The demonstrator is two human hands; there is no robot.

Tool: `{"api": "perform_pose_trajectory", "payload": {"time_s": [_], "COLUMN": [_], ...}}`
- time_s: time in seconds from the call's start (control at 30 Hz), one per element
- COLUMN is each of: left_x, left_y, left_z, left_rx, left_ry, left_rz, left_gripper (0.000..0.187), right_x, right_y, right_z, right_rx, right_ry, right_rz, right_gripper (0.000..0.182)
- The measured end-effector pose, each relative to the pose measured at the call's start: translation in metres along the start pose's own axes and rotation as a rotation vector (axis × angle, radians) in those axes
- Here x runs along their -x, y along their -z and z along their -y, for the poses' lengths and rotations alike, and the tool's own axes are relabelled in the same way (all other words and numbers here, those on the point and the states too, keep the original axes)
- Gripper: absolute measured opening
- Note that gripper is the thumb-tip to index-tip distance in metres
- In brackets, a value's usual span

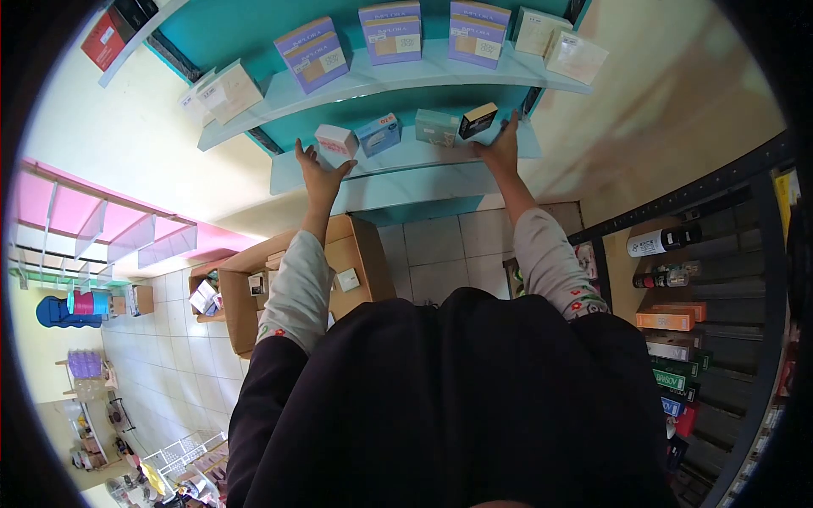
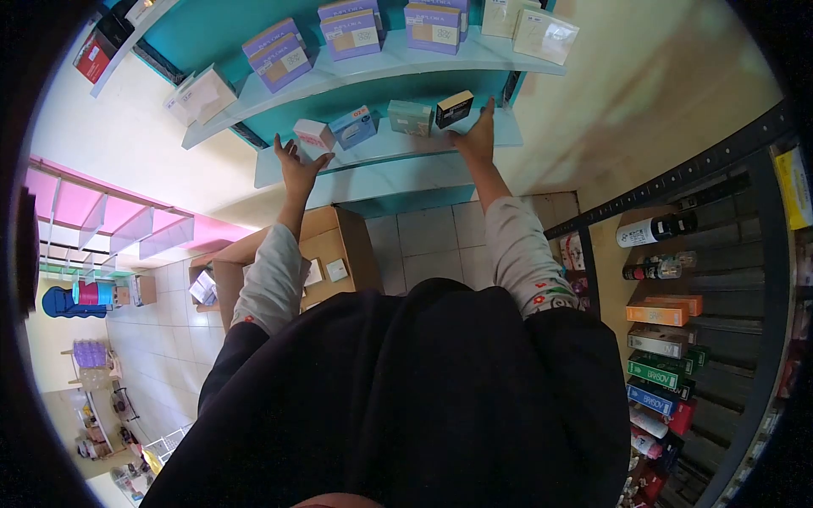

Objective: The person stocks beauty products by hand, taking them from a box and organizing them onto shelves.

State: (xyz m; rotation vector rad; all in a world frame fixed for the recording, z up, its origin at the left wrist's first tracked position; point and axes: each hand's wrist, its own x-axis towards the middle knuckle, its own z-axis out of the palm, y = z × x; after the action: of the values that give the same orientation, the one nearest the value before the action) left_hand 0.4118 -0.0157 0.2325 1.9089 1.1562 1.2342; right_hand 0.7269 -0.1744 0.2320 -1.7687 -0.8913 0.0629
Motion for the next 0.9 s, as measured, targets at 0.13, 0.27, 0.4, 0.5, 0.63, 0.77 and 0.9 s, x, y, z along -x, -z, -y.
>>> {"api": "perform_pose_trajectory", "payload": {"time_s": [0.13,0.27,0.4,0.5,0.63,0.77,0.9], "left_x": [0.040,0.116,0.190,0.234,0.258,0.261,0.263], "left_y": [0.029,0.076,0.121,0.151,0.189,0.228,0.270], "left_z": [-0.006,0.007,0.037,0.083,0.095,0.098,0.125], "left_rx": [0.067,-0.023,-0.110,-0.152,-0.132,-0.175,-0.190], "left_ry": [-0.028,0.031,0.197,0.276,0.429,0.492,0.470], "left_rz": [-0.087,-0.111,-0.163,-0.249,-0.277,-0.291,-0.311], "left_gripper": [0.112,0.104,0.102,0.101,0.101,0.100,0.099], "right_x": [0.033,0.103,0.194,0.242,0.268,0.276,0.287], "right_y": [0.020,0.031,0.016,-0.009,-0.042,-0.085,-0.130], "right_z": [-0.013,-0.035,-0.049,-0.044,-0.008,0.042,0.074], "right_rx": [-0.151,-0.103,0.034,0.043,0.034,0.029,-0.004], "right_ry": [-0.007,-0.019,-0.160,-0.155,-0.029,0.063,0.108], "right_rz": [-0.179,-0.200,0.095,0.298,0.597,0.679,0.684], "right_gripper": [0.079,0.054,0.050,0.047,0.044,0.041,0.040]}}
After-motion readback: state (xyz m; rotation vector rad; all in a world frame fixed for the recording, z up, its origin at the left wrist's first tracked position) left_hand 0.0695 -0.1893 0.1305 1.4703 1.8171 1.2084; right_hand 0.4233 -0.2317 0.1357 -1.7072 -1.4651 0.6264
